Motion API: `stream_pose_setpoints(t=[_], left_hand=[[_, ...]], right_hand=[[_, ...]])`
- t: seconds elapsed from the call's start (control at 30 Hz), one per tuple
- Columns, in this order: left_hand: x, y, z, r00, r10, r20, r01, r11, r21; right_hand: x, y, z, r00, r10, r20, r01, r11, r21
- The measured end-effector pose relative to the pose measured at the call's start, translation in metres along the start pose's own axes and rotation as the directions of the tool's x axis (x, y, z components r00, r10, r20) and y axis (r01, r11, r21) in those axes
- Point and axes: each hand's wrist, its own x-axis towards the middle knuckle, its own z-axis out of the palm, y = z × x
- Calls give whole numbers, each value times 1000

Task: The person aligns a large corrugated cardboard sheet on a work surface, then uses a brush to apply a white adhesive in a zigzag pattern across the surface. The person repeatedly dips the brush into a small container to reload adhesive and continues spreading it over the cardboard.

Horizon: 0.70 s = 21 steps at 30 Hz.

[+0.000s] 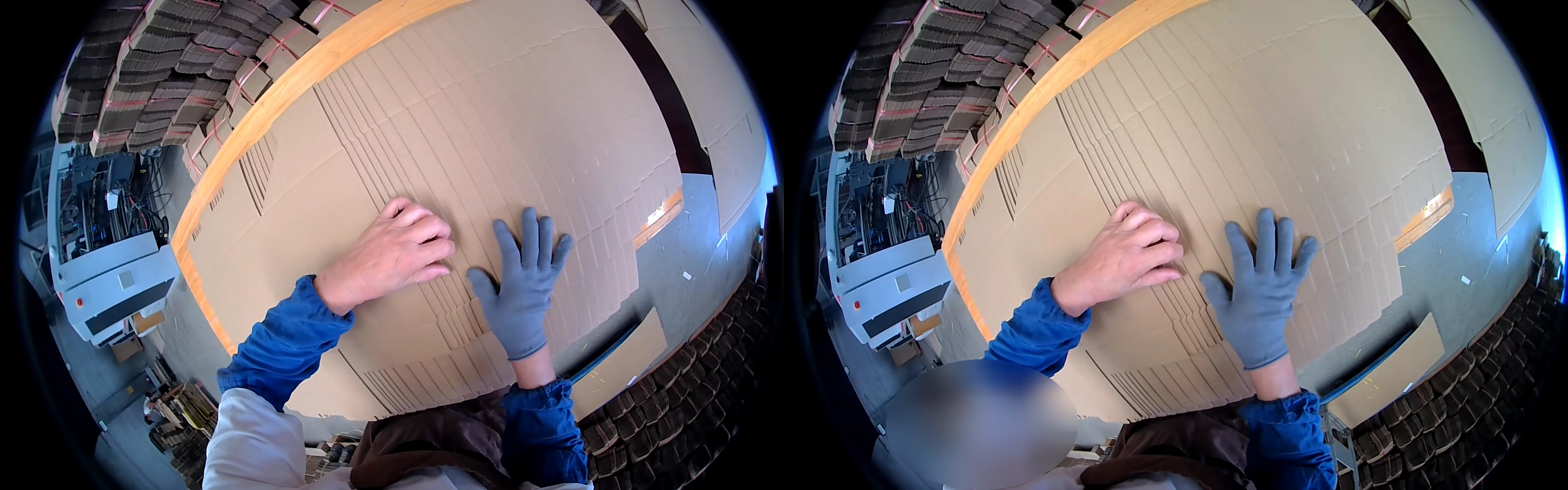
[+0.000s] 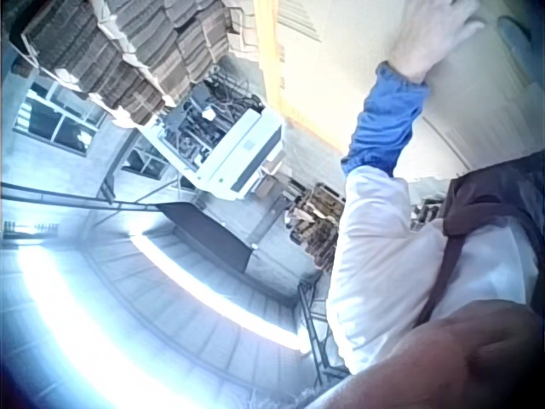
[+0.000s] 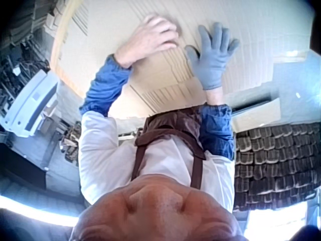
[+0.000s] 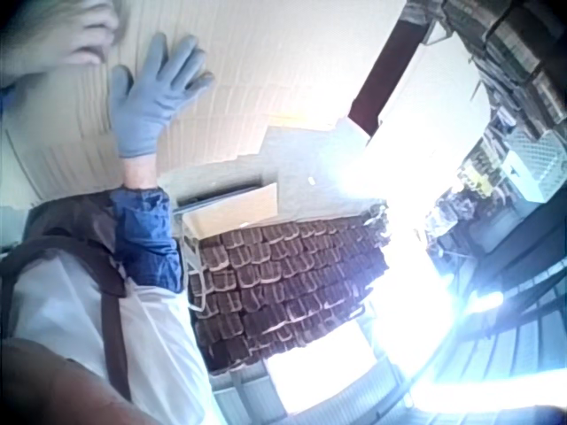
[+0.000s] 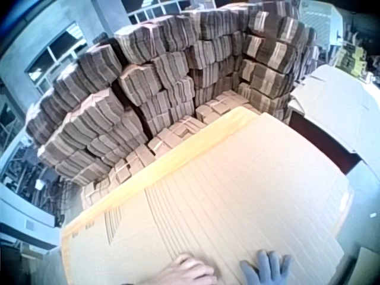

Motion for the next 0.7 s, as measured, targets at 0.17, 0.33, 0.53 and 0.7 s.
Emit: stream_pose_setpoints(t=[0.17,0.33,0.53,0.7], left_hand=[[-3,0,-1,1000,3,6,-3,1000,7],[-8,-2,-1,1000,0,17,0,1000,-7],[-10,-5,5,999,8,-39,-7,1000,22],[-11,-6,7,1000,8,-28,-7,999,44]], right_hand=[[-1,1,2,1000,-5,-7,5,1000,-14],[0,0,2,1000,-5,-8,4,1000,-13],[0,0,-1,1000,-11,-11,10,1000,-23],[3,-1,-2,1000,-19,-20,18,999,-41]])
